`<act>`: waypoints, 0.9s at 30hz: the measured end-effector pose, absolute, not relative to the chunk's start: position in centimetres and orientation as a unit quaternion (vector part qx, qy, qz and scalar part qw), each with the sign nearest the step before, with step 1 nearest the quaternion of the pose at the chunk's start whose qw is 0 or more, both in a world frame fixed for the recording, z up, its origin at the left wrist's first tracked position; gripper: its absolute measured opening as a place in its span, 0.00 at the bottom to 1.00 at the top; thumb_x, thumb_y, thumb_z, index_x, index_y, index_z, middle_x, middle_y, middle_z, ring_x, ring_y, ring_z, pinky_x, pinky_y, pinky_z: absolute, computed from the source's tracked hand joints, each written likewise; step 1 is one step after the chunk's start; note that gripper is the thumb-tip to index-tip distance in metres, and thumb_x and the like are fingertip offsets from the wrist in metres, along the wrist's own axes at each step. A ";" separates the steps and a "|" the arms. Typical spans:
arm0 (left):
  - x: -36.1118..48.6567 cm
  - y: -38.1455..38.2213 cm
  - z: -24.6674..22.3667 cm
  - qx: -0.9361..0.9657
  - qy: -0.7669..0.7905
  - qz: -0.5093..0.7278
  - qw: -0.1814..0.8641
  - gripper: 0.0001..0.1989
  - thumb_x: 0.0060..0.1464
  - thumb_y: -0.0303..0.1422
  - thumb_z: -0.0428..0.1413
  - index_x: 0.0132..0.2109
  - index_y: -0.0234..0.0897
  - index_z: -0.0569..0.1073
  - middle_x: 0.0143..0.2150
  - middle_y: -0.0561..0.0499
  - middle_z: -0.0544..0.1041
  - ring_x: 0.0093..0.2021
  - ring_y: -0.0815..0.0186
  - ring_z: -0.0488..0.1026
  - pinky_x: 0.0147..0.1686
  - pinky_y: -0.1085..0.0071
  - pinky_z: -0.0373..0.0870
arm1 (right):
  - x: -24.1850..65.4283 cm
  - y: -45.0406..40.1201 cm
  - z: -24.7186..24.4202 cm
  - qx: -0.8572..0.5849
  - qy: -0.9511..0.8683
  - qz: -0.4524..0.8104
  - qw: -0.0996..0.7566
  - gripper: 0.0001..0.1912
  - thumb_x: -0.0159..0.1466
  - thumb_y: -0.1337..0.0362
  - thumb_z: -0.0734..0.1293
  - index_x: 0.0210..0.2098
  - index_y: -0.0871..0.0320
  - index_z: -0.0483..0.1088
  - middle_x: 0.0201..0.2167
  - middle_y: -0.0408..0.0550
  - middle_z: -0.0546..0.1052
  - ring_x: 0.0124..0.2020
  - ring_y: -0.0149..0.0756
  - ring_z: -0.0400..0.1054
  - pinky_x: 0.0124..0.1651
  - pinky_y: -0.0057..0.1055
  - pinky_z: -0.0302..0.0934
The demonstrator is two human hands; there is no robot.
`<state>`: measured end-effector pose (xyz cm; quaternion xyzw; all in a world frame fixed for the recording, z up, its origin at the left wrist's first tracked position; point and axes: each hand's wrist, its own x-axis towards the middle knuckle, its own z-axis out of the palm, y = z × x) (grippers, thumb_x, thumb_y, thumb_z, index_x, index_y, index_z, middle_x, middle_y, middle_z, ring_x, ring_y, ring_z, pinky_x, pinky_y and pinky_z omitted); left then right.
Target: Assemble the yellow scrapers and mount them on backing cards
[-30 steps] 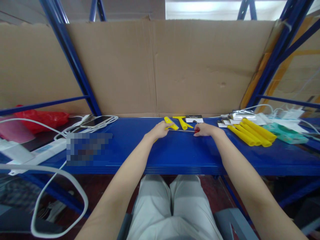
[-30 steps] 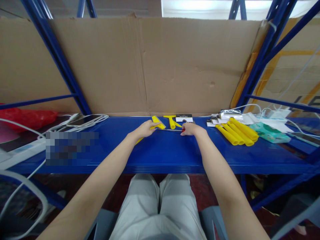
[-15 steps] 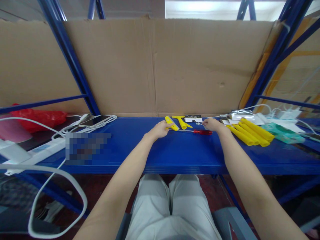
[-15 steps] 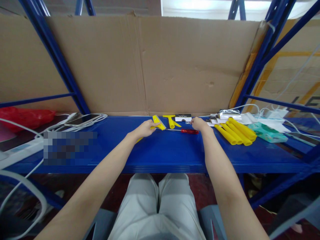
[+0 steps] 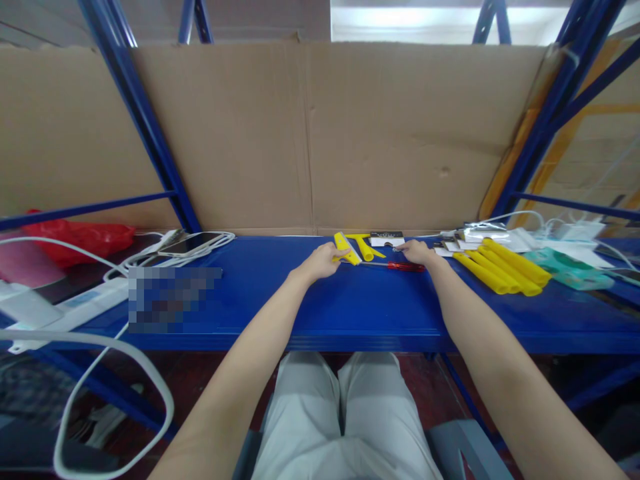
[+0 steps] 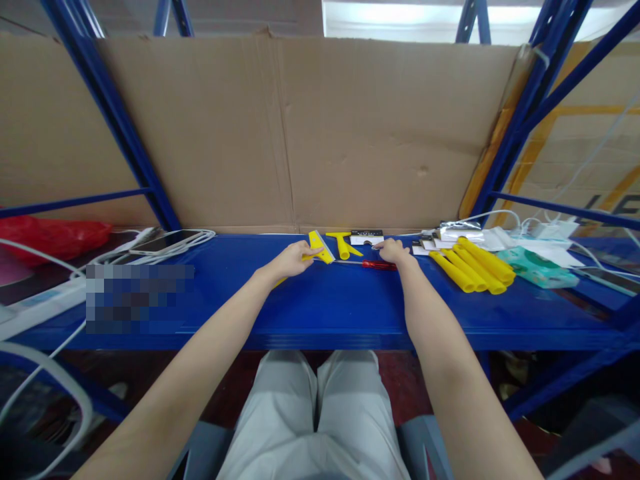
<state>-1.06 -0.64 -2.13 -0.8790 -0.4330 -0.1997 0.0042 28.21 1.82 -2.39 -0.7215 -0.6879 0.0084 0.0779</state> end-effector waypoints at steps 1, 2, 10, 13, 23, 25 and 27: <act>-1.1 -0.6 -2.2 -0.880 -0.431 -0.200 0.004 0.23 0.53 0.24 0.50 0.56 0.37 0.71 0.40 0.45 0.73 0.42 0.62 0.71 0.46 0.69 0.64 | 27.8 1.6 -2.2 -0.738 -0.669 0.020 0.079 0.23 0.61 0.63 0.58 0.55 0.44 0.68 0.58 0.48 0.67 0.57 0.54 0.59 0.55 0.56 0.55; -1.0 -0.6 -2.3 -0.881 -0.430 -0.199 0.003 0.23 0.53 0.24 0.51 0.56 0.38 0.71 0.40 0.45 0.73 0.42 0.62 0.71 0.45 0.69 0.64 | 27.4 1.4 -2.0 -0.750 -0.656 0.032 0.077 0.24 0.61 0.64 0.57 0.56 0.44 0.67 0.60 0.47 0.65 0.59 0.55 0.56 0.56 0.58 0.53; -0.9 -1.1 -2.1 -0.887 -0.429 -0.169 0.038 0.24 0.52 0.26 0.52 0.56 0.41 0.71 0.41 0.45 0.73 0.42 0.61 0.71 0.44 0.70 0.64 | 26.6 0.8 -1.6 -0.744 -0.664 0.041 0.067 0.24 0.60 0.67 0.59 0.54 0.45 0.68 0.61 0.49 0.62 0.61 0.59 0.51 0.56 0.64 0.49; -0.8 -1.3 -1.9 -0.887 -0.428 -0.168 0.046 0.24 0.52 0.26 0.51 0.57 0.41 0.70 0.42 0.46 0.73 0.42 0.62 0.71 0.43 0.70 0.64 | 26.6 1.0 -1.8 -0.737 -0.671 0.035 0.076 0.20 0.60 0.65 0.60 0.50 0.45 0.72 0.60 0.46 0.64 0.61 0.55 0.51 0.57 0.61 0.48; -0.9 -1.6 -1.7 -0.888 -0.418 -0.183 0.057 0.24 0.51 0.25 0.51 0.56 0.42 0.71 0.41 0.47 0.76 0.41 0.63 0.72 0.42 0.70 0.66 | 27.3 2.5 -2.7 -0.763 -0.634 0.033 0.123 0.06 0.54 0.60 0.69 0.29 0.54 0.77 0.37 0.51 0.77 0.49 0.48 0.65 0.48 0.44 0.60; -0.9 -1.6 -1.7 -0.889 -0.414 -0.188 0.051 0.24 0.51 0.25 0.52 0.55 0.41 0.72 0.42 0.47 0.76 0.41 0.63 0.72 0.42 0.71 0.66 | 27.8 3.1 -3.0 -0.768 -0.628 0.050 0.118 0.08 0.53 0.58 0.69 0.28 0.56 0.76 0.36 0.52 0.76 0.47 0.46 0.67 0.46 0.41 0.62; -0.9 -1.6 -1.7 -0.890 -0.411 -0.192 0.047 0.23 0.50 0.25 0.53 0.55 0.41 0.72 0.41 0.47 0.76 0.41 0.64 0.72 0.42 0.71 0.66 | 28.4 3.7 -3.4 -0.769 -0.626 0.054 0.116 0.10 0.52 0.56 0.70 0.28 0.56 0.76 0.35 0.52 0.76 0.45 0.45 0.68 0.45 0.39 0.63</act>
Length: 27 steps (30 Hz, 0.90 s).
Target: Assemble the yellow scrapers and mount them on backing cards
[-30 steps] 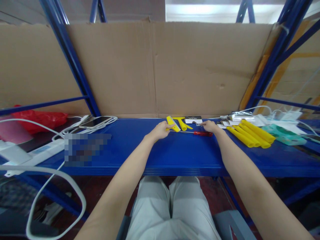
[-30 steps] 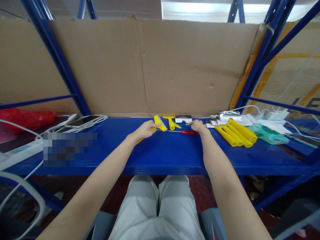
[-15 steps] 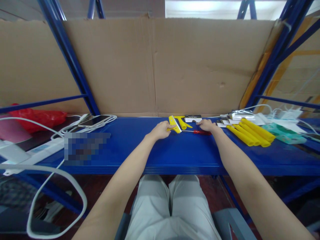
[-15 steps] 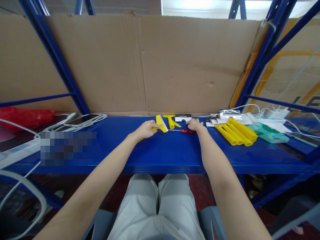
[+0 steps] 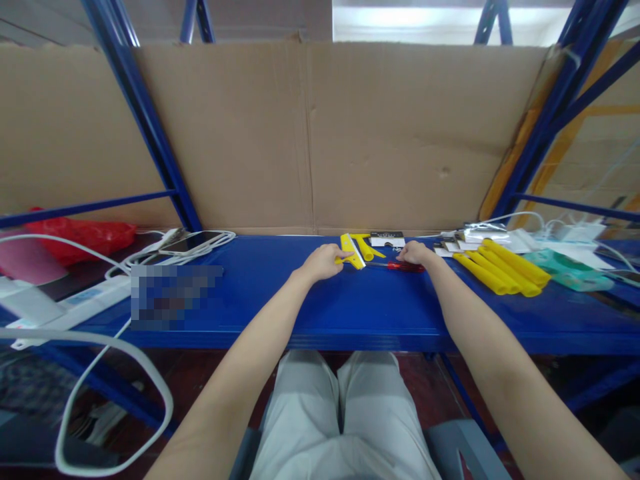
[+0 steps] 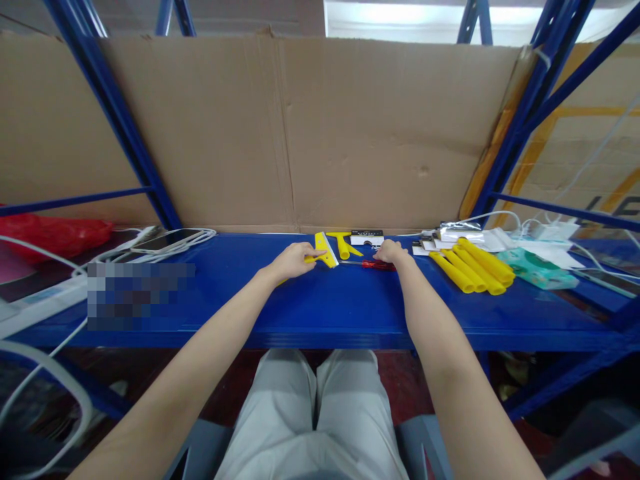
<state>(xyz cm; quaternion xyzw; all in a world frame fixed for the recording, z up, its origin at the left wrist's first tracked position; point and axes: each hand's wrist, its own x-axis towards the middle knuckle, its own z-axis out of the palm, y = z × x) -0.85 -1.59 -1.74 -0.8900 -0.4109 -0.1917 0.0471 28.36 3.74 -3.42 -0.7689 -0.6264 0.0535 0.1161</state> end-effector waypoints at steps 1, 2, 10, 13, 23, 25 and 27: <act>-0.9 -1.6 -1.7 -0.891 -0.409 -0.194 0.046 0.23 0.50 0.25 0.53 0.54 0.41 0.72 0.41 0.47 0.76 0.40 0.64 0.72 0.42 0.71 0.66 | 28.6 4.1 -3.6 -0.768 -0.627 0.051 0.116 0.11 0.51 0.56 0.71 0.29 0.56 0.76 0.35 0.52 0.76 0.45 0.44 0.68 0.45 0.38 0.63; -0.9 -1.6 -1.7 -0.891 -0.407 -0.196 0.046 0.23 0.50 0.24 0.53 0.54 0.40 0.73 0.41 0.47 0.76 0.40 0.64 0.73 0.42 0.71 0.66 | 28.8 4.4 -3.8 -0.767 -0.630 0.046 0.117 0.12 0.50 0.55 0.71 0.29 0.56 0.76 0.36 0.52 0.76 0.45 0.44 0.69 0.45 0.37 0.63; -0.9 -1.6 -1.7 -0.891 -0.403 -0.205 0.047 0.25 0.50 0.25 0.52 0.56 0.40 0.70 0.42 0.46 0.76 0.38 0.64 0.72 0.40 0.71 0.66 | 29.7 5.6 -4.5 -0.759 -0.637 0.023 0.136 0.19 0.47 0.52 0.73 0.33 0.58 0.75 0.37 0.54 0.76 0.44 0.44 0.70 0.44 0.37 0.64; -0.9 -1.4 -1.9 -0.894 -0.392 -0.209 0.052 0.25 0.51 0.26 0.52 0.58 0.39 0.69 0.41 0.46 0.75 0.39 0.65 0.71 0.41 0.71 0.66 | 29.6 5.4 -4.5 -0.759 -0.635 0.029 0.140 0.18 0.46 0.54 0.73 0.32 0.58 0.75 0.36 0.55 0.77 0.44 0.45 0.69 0.44 0.38 0.64; -0.8 -1.0 -1.8 -0.900 -0.381 -0.209 0.038 0.23 0.51 0.27 0.53 0.56 0.38 0.71 0.36 0.47 0.75 0.34 0.67 0.71 0.37 0.72 0.65 | 26.7 2.4 -2.3 -0.688 -0.668 0.013 0.283 0.09 0.54 0.59 0.67 0.23 0.57 0.73 0.31 0.53 0.76 0.42 0.46 0.68 0.44 0.43 0.61; -0.8 -1.0 -1.8 -0.901 -0.376 -0.214 0.041 0.23 0.50 0.26 0.53 0.55 0.37 0.72 0.36 0.47 0.75 0.33 0.67 0.70 0.37 0.72 0.65 | 25.1 1.4 -1.8 -0.608 -0.707 0.056 0.358 0.09 0.56 0.59 0.65 0.26 0.58 0.73 0.30 0.51 0.77 0.37 0.41 0.69 0.43 0.38 0.62; -0.7 -1.0 -1.8 -0.902 -0.372 -0.216 0.048 0.23 0.50 0.26 0.53 0.55 0.37 0.72 0.34 0.48 0.74 0.33 0.67 0.70 0.37 0.73 0.65 | 23.2 0.5 -1.5 -0.526 -0.735 0.109 0.413 0.10 0.56 0.58 0.64 0.27 0.58 0.72 0.30 0.49 0.76 0.35 0.37 0.69 0.42 0.35 0.61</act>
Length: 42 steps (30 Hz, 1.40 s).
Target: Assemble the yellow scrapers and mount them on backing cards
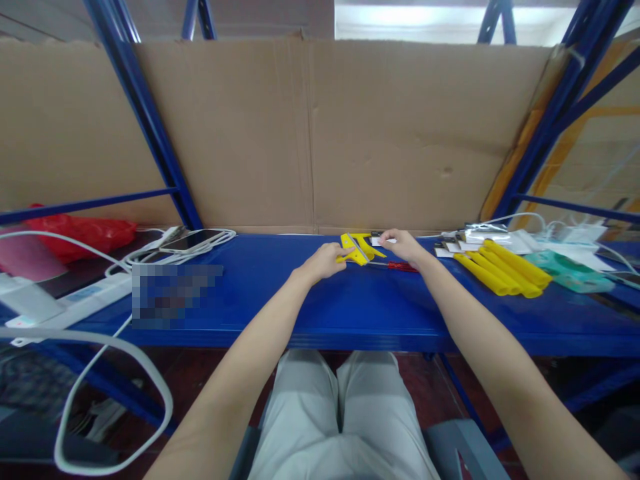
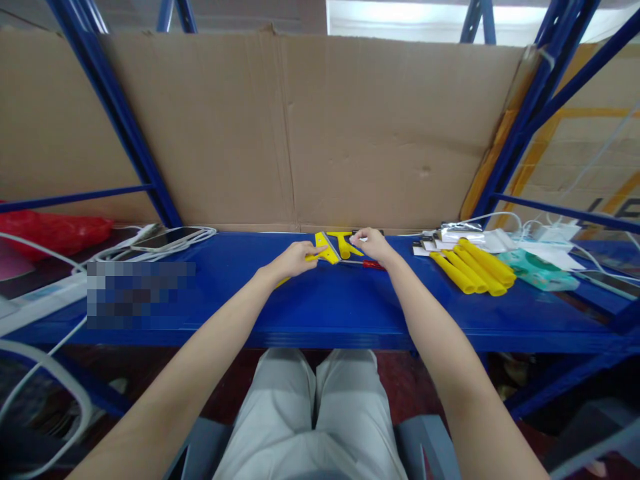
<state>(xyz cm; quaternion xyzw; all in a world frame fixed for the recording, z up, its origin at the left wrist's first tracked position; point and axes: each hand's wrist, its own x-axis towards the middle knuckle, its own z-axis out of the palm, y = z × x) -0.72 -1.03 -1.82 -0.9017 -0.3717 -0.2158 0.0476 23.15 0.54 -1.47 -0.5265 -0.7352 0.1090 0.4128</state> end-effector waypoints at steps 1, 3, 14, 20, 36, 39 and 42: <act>-0.7 -1.1 -1.8 -0.903 -0.369 -0.215 0.049 0.24 0.50 0.26 0.53 0.55 0.38 0.72 0.34 0.49 0.74 0.33 0.67 0.70 0.37 0.73 0.65 | 22.2 0.1 -1.4 -0.491 -0.751 0.134 0.420 0.10 0.56 0.59 0.64 0.27 0.59 0.72 0.31 0.48 0.76 0.35 0.36 0.68 0.42 0.34 0.61; -0.5 -1.3 -1.7 -0.904 -0.366 -0.215 0.049 0.24 0.50 0.25 0.53 0.55 0.39 0.72 0.34 0.49 0.74 0.32 0.68 0.70 0.37 0.73 0.65 | 20.3 -0.5 -1.6 -0.444 -0.771 0.148 0.432 0.09 0.55 0.59 0.65 0.26 0.58 0.70 0.31 0.47 0.75 0.35 0.36 0.68 0.42 0.34 0.61; -0.2 -2.0 -1.6 -0.895 -0.398 -0.184 0.079 0.25 0.51 0.25 0.51 0.58 0.41 0.69 0.37 0.47 0.74 0.37 0.64 0.72 0.39 0.71 0.66 | 18.0 -0.4 -3.0 -0.438 -0.803 0.064 0.399 0.07 0.56 0.65 0.65 0.21 0.56 0.68 0.29 0.45 0.72 0.38 0.38 0.64 0.47 0.38 0.56; -0.2 -2.1 -1.7 -0.889 -0.413 -0.180 0.083 0.25 0.51 0.26 0.52 0.58 0.43 0.69 0.39 0.46 0.74 0.40 0.63 0.72 0.41 0.70 0.66 | 17.6 -0.6 -3.3 -0.486 -0.770 0.090 0.404 0.05 0.55 0.64 0.65 0.23 0.56 0.69 0.30 0.46 0.70 0.39 0.38 0.64 0.48 0.39 0.56; -0.2 -2.1 -1.6 -0.888 -0.418 -0.167 0.094 0.25 0.52 0.26 0.51 0.57 0.42 0.70 0.39 0.46 0.74 0.39 0.63 0.72 0.41 0.70 0.67 | 17.6 -0.4 -3.8 -0.498 -0.767 0.083 0.397 0.05 0.55 0.63 0.65 0.24 0.56 0.68 0.31 0.46 0.69 0.39 0.39 0.63 0.48 0.41 0.55; -0.2 -2.1 -1.6 -0.892 -0.411 -0.167 0.090 0.25 0.52 0.26 0.51 0.57 0.43 0.70 0.38 0.47 0.74 0.39 0.63 0.72 0.40 0.71 0.66 | 17.8 -0.5 -3.5 -0.479 -0.785 0.059 0.388 0.05 0.55 0.63 0.66 0.24 0.56 0.68 0.32 0.47 0.70 0.40 0.39 0.62 0.49 0.42 0.55; -0.3 -2.0 -1.7 -0.896 -0.402 -0.168 0.088 0.25 0.52 0.26 0.50 0.57 0.43 0.70 0.37 0.47 0.74 0.38 0.64 0.72 0.39 0.72 0.66 | 18.0 -0.4 -3.4 -0.463 -0.798 0.057 0.381 0.05 0.55 0.64 0.66 0.23 0.56 0.68 0.31 0.46 0.71 0.40 0.39 0.63 0.49 0.41 0.54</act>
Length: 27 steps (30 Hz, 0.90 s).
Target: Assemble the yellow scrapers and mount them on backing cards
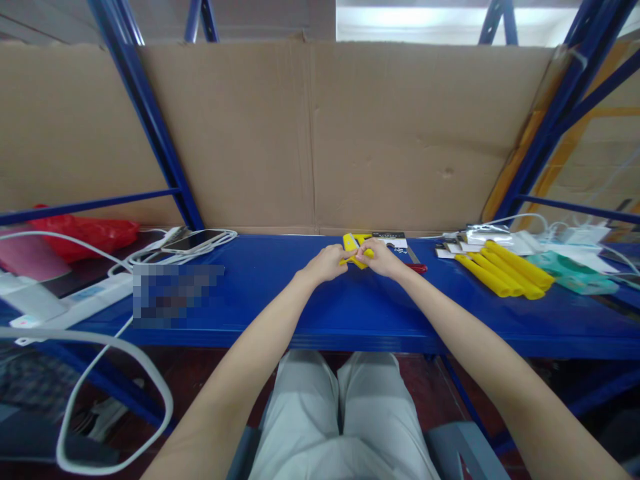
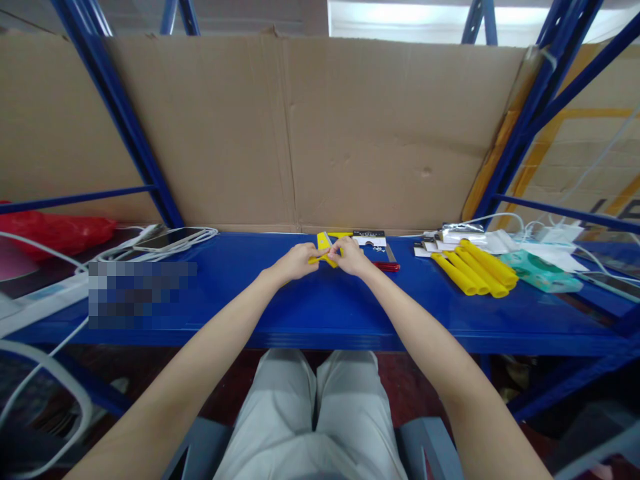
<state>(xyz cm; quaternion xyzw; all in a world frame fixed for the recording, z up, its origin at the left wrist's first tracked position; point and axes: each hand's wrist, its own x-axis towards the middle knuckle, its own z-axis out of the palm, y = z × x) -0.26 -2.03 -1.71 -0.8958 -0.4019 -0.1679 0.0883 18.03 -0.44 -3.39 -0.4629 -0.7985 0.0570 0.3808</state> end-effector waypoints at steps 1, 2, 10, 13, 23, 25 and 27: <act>-0.3 -2.0 -1.7 -0.897 -0.399 -0.168 0.089 0.25 0.52 0.26 0.50 0.57 0.43 0.70 0.37 0.47 0.74 0.37 0.64 0.72 0.39 0.72 0.66 | 18.1 -0.4 -3.4 -0.460 -0.800 0.059 0.379 0.06 0.55 0.64 0.66 0.23 0.56 0.68 0.31 0.46 0.71 0.40 0.39 0.63 0.49 0.41 0.54; -0.3 -2.0 -1.8 -0.898 -0.397 -0.169 0.089 0.25 0.52 0.25 0.50 0.57 0.43 0.70 0.37 0.47 0.74 0.37 0.64 0.72 0.39 0.72 0.66 | 18.2 -0.3 -3.4 -0.460 -0.800 0.062 0.380 0.05 0.54 0.64 0.67 0.23 0.56 0.67 0.31 0.45 0.71 0.40 0.39 0.63 0.49 0.41 0.54; -0.3 -1.8 -1.8 -0.894 -0.398 -0.190 0.083 0.24 0.51 0.26 0.51 0.56 0.42 0.72 0.37 0.47 0.75 0.37 0.65 0.72 0.40 0.71 0.67 | 18.3 0.0 -3.8 -0.474 -0.747 0.136 0.446 0.12 0.53 0.60 0.69 0.34 0.56 0.66 0.39 0.48 0.73 0.42 0.37 0.65 0.48 0.39 0.58; -0.5 -1.5 -1.7 -0.882 -0.411 -0.214 0.081 0.24 0.50 0.26 0.51 0.56 0.41 0.71 0.38 0.47 0.76 0.38 0.65 0.72 0.41 0.71 0.67 | 18.2 -0.3 -3.5 -0.472 -0.712 0.191 0.483 0.13 0.54 0.59 0.68 0.36 0.57 0.65 0.40 0.49 0.74 0.42 0.35 0.66 0.47 0.36 0.60; -0.7 -2.1 -1.2 -0.859 -0.449 -0.227 0.091 0.24 0.56 0.29 0.50 0.60 0.41 0.66 0.48 0.46 0.74 0.46 0.62 0.72 0.45 0.70 0.66 | 17.7 -2.5 -1.8 -0.463 -0.628 0.424 0.459 0.04 0.56 0.66 0.66 0.28 0.57 0.66 0.23 0.42 0.76 0.22 0.26 0.65 0.28 0.24 0.57; -0.6 -2.5 -1.3 -0.864 -0.450 -0.208 0.091 0.26 0.57 0.31 0.50 0.62 0.42 0.62 0.51 0.45 0.71 0.48 0.61 0.71 0.45 0.69 0.66 | 17.7 -2.5 -1.7 -0.473 -0.609 0.422 0.478 0.03 0.56 0.67 0.66 0.28 0.58 0.66 0.23 0.42 0.76 0.21 0.24 0.63 0.27 0.23 0.56; -0.6 -2.8 -1.4 -0.874 -0.441 -0.184 0.089 0.30 0.57 0.31 0.51 0.65 0.43 0.55 0.52 0.44 0.70 0.48 0.60 0.71 0.45 0.69 0.66 | 17.8 -2.5 -1.6 -0.484 -0.594 0.414 0.491 0.03 0.55 0.68 0.66 0.28 0.58 0.66 0.23 0.42 0.76 0.21 0.24 0.63 0.26 0.22 0.55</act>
